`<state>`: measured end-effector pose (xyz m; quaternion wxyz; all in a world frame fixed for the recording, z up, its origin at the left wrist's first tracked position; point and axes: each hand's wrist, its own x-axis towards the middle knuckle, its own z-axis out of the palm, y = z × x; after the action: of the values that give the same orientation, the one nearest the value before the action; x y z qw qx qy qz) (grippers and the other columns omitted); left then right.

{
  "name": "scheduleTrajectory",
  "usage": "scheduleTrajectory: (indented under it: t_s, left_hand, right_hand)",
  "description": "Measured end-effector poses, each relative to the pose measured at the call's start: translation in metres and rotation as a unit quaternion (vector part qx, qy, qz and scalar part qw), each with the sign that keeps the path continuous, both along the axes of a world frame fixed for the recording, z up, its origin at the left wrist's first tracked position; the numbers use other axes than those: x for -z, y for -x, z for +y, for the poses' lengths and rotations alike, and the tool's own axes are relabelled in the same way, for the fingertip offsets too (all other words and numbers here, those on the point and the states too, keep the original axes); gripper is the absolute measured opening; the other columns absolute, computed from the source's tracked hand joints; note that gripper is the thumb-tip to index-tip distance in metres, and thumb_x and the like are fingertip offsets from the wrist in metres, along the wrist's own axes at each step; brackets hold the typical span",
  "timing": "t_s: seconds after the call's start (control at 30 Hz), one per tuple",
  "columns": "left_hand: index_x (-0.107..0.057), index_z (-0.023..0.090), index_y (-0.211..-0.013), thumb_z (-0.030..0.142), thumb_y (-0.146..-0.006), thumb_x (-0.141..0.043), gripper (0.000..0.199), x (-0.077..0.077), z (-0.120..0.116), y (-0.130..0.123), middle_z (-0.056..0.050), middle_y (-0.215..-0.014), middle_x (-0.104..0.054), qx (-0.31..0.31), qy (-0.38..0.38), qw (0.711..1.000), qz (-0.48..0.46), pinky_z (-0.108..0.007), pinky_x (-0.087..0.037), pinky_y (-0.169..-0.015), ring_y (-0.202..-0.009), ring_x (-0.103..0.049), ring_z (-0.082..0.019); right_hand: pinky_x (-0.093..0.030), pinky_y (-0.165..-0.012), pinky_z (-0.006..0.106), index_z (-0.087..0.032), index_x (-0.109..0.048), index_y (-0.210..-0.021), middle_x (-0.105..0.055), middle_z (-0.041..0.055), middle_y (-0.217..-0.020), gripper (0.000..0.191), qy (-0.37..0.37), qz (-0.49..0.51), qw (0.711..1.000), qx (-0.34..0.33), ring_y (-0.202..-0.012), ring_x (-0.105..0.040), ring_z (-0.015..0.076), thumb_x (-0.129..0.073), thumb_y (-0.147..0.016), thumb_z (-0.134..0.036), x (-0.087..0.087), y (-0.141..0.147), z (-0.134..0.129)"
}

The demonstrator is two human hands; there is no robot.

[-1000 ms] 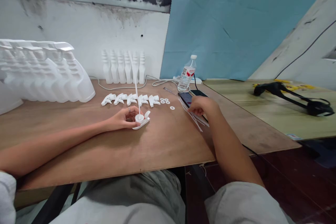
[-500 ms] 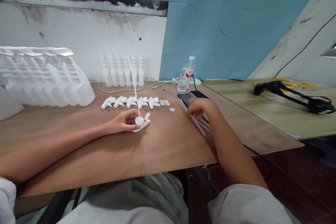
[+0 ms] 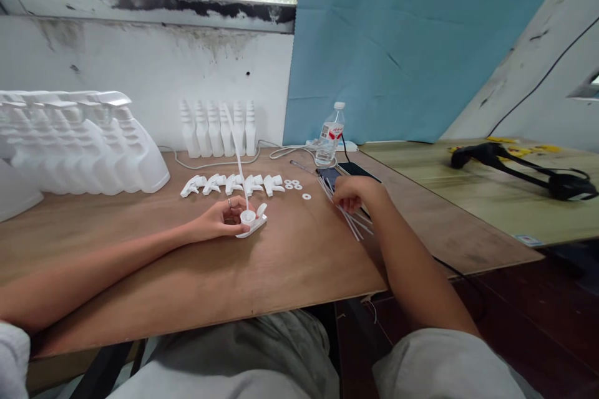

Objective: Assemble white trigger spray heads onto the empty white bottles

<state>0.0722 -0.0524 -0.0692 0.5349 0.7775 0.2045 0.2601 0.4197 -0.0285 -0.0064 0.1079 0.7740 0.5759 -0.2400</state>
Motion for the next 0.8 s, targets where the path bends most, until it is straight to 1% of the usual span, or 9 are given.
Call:
scheduleTrajectory:
  t_s: [0.13, 0.27, 0.33, 0.4, 0.47, 0.53, 0.57, 0.63, 0.8]
  left_hand:
    - [-0.056, 0.017, -0.109, 0.034, -0.078, -0.074, 0.04, 0.002, 0.002, 0.0, -0.003, -0.09, -0.062, -0.008, 0.008, 1.0, -0.003, -0.023, -0.045, -0.07, -0.079, -0.059, -0.012]
    - [-0.06, 0.015, -0.111, 0.036, -0.075, -0.077, 0.044, 0.004, 0.007, 0.001, -0.005, -0.093, -0.065, -0.046, 0.029, 0.998, -0.022, -0.025, -0.047, -0.073, -0.083, -0.061, -0.014]
    - [-0.061, 0.015, -0.114, 0.037, -0.076, -0.076, 0.046, 0.002, 0.009, 0.0, -0.006, -0.096, -0.066, -0.067, 0.044, 0.996, -0.035, -0.025, -0.047, -0.076, -0.086, -0.062, -0.015]
    - [-0.057, 0.017, -0.12, 0.037, -0.075, -0.076, 0.053, -0.002, 0.009, -0.002, -0.006, -0.098, -0.066, -0.083, 0.059, 0.994, -0.049, -0.026, -0.048, -0.076, -0.087, -0.063, -0.016]
    - [-0.049, 0.02, -0.127, 0.037, -0.075, -0.077, 0.061, -0.008, 0.007, -0.004, -0.006, -0.098, -0.067, -0.092, 0.076, 0.99, -0.072, -0.026, -0.049, -0.073, -0.086, -0.064, -0.016]
    - [-0.044, 0.022, -0.128, 0.036, -0.075, -0.076, 0.063, -0.016, 0.005, -0.008, -0.005, -0.097, -0.067, -0.091, 0.089, 0.987, -0.094, -0.026, -0.05, -0.072, -0.085, -0.064, -0.016]
    - [-0.043, 0.022, -0.128, 0.035, -0.076, -0.076, 0.063, -0.02, 0.005, -0.01, -0.004, -0.095, -0.067, -0.086, 0.09, 0.988, -0.096, -0.026, -0.05, -0.072, -0.084, -0.065, -0.016]
    - [-0.041, 0.022, -0.129, 0.031, -0.075, -0.076, 0.065, -0.03, 0.004, -0.014, -0.002, -0.088, -0.067, -0.069, 0.082, 0.991, -0.079, -0.027, -0.05, -0.073, -0.083, -0.065, -0.016]
    - [-0.04, 0.02, -0.132, 0.032, -0.071, -0.079, 0.073, -0.057, 0.01, -0.02, -0.003, -0.084, -0.068, -0.031, 0.071, 0.996, 0.042, -0.029, -0.051, -0.071, -0.078, -0.066, -0.016]
  right_hand:
    - [-0.044, -0.05, 0.027, -0.012, -0.059, -0.062, -0.063, 0.0104, -0.054, 0.019, -0.107, -0.048, 0.991, -0.057, -0.055, -0.063, 0.021, -0.062, -0.079, -0.021, -0.008, 0.004, -0.001]
    - [-0.044, -0.068, 0.027, -0.016, -0.064, -0.091, -0.07, 0.0104, -0.088, 0.016, -0.293, -0.048, 0.938, -0.178, -0.084, -0.065, 0.0212, -0.051, -0.089, -0.024, -0.012, 0.027, -0.006]
    - [-0.043, -0.07, 0.026, -0.017, -0.063, -0.099, -0.07, 0.0079, -0.091, 0.019, -0.404, -0.025, 0.865, -0.295, -0.081, -0.064, 0.018, -0.047, -0.093, -0.024, -0.008, 0.046, -0.013]
    - [-0.043, -0.064, 0.026, -0.016, -0.062, -0.098, -0.07, 0.0076, -0.089, 0.02, -0.502, -0.014, 0.753, -0.425, -0.074, -0.063, 0.0167, -0.044, -0.095, -0.024, 0.0, 0.067, -0.022]
    - [-0.045, -0.064, 0.027, -0.016, -0.061, -0.104, -0.07, 0.0093, -0.096, 0.02, -0.555, -0.025, 0.651, -0.517, -0.08, -0.065, 0.0181, -0.043, -0.096, -0.02, 0.007, 0.086, -0.031]
    - [-0.048, -0.069, 0.03, -0.016, -0.058, -0.115, -0.069, 0.0109, -0.109, 0.025, -0.574, -0.052, 0.582, -0.574, -0.09, -0.065, 0.0206, -0.043, -0.095, -0.016, 0.013, 0.1, -0.037]
    - [-0.049, -0.072, 0.032, -0.017, -0.055, -0.121, -0.067, 0.0111, -0.115, 0.029, -0.576, -0.065, 0.56, -0.592, -0.092, -0.065, 0.0215, -0.043, -0.095, -0.015, 0.015, 0.105, -0.038]
    - [-0.051, -0.074, 0.035, -0.018, -0.051, -0.129, -0.065, 0.0112, -0.123, 0.035, -0.575, -0.076, 0.54, -0.61, -0.093, -0.065, 0.0217, -0.042, -0.096, -0.014, 0.019, 0.11, -0.039]
    - [-0.053, -0.079, 0.035, -0.017, -0.049, -0.13, -0.07, 0.0101, -0.114, 0.033, -0.591, -0.02, 0.538, -0.601, -0.096, -0.067, 0.0208, -0.04, -0.098, -0.016, 0.022, 0.106, -0.03]
